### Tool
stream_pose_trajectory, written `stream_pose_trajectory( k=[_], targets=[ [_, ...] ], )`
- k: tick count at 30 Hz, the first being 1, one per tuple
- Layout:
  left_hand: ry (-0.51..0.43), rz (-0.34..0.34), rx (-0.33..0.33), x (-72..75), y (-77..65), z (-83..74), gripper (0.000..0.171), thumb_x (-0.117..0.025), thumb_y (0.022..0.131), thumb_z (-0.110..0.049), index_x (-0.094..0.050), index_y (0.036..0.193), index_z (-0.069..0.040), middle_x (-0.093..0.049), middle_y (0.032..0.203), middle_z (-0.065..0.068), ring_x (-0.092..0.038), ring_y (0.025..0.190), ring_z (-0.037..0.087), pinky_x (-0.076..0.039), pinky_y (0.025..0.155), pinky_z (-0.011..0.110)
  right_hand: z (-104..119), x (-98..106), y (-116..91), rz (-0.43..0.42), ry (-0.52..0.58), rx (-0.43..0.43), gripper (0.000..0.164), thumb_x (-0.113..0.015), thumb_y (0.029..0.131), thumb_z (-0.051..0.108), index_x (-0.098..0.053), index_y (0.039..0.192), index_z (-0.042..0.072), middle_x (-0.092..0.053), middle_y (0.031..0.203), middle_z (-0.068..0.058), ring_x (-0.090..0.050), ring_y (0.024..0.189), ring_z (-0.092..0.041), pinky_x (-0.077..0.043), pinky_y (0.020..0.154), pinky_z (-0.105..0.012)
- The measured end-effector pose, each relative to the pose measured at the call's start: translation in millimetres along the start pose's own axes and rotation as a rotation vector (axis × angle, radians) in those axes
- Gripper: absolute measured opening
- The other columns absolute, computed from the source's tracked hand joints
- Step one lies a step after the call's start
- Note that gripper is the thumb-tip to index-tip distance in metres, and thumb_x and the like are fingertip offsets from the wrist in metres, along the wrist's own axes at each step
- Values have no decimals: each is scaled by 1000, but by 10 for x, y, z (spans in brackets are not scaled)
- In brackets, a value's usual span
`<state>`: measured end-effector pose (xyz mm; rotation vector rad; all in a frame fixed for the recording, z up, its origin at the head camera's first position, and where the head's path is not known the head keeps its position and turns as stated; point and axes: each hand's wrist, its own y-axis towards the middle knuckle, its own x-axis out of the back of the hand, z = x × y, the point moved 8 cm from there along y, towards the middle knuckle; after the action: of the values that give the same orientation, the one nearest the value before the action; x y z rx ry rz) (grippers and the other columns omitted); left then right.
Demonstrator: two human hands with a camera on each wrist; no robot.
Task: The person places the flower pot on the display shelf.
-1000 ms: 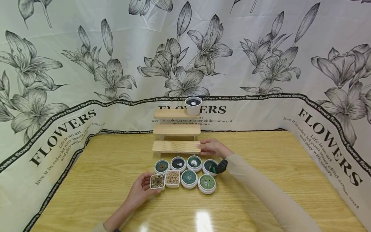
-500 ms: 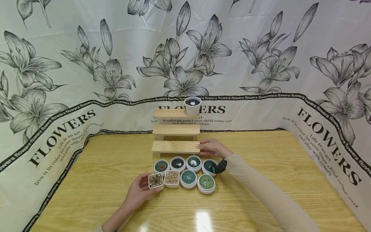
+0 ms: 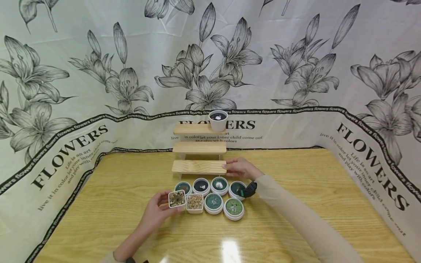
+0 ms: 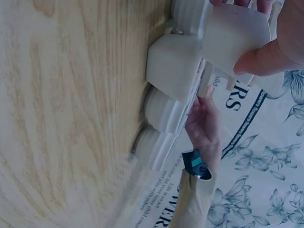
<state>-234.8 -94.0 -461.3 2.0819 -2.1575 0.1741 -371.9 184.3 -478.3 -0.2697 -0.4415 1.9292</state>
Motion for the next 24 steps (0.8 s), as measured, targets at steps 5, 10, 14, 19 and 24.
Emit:
stream_pose_trajectory(
  k=[5, 10, 14, 19, 24],
  targets=[
    [12, -8, 1, 25, 16, -90, 59, -83, 70, -6, -53, 120, 5, -60, 111, 19, -59, 102, 23, -55, 87, 28, -14, -12, 5, -3, 1, -5, 57, -53, 97, 8, -27, 142, -15, -60, 91, -2, -61, 76, -4, -56, 81, -20],
    [-6, -5, 2, 17, 51, -149, 59, -83, 70, -7, -54, 120, 4, -60, 111, 18, -58, 102, 23, -54, 86, 25, -26, 4, 8, -14, 5, -12, 58, -53, 97, 8, -25, 143, -14, -60, 90, -1, -60, 74, -4, -57, 78, -19],
    [-3, -4, -27, -3, 83, -234, 59, -83, 71, -8, -54, 121, 3, -60, 112, 18, -58, 103, 24, -55, 87, 26, -18, 11, 9, -16, 2, -10, 58, -53, 97, 8, -26, 143, -14, -61, 90, -2, -61, 73, -4, -57, 76, -18],
    [0, -9, -44, -33, 141, -334, 59, -83, 71, -9, -54, 120, 2, -60, 112, 17, -58, 103, 22, -55, 87, 27, -6, 8, 1, -15, -1, -10, 56, -53, 97, 8, -28, 142, -14, -61, 90, -1, -62, 71, -3, -57, 76, -19],
    [2, -5, -56, -68, 221, -455, 58, -83, 71, -9, -54, 121, 1, -60, 112, 17, -58, 102, 22, -54, 88, 30, -4, 4, 5, -16, 5, -7, 56, -53, 97, 7, -27, 142, -15, -60, 89, -1, -61, 72, -4, -57, 78, -19]
  ],
)
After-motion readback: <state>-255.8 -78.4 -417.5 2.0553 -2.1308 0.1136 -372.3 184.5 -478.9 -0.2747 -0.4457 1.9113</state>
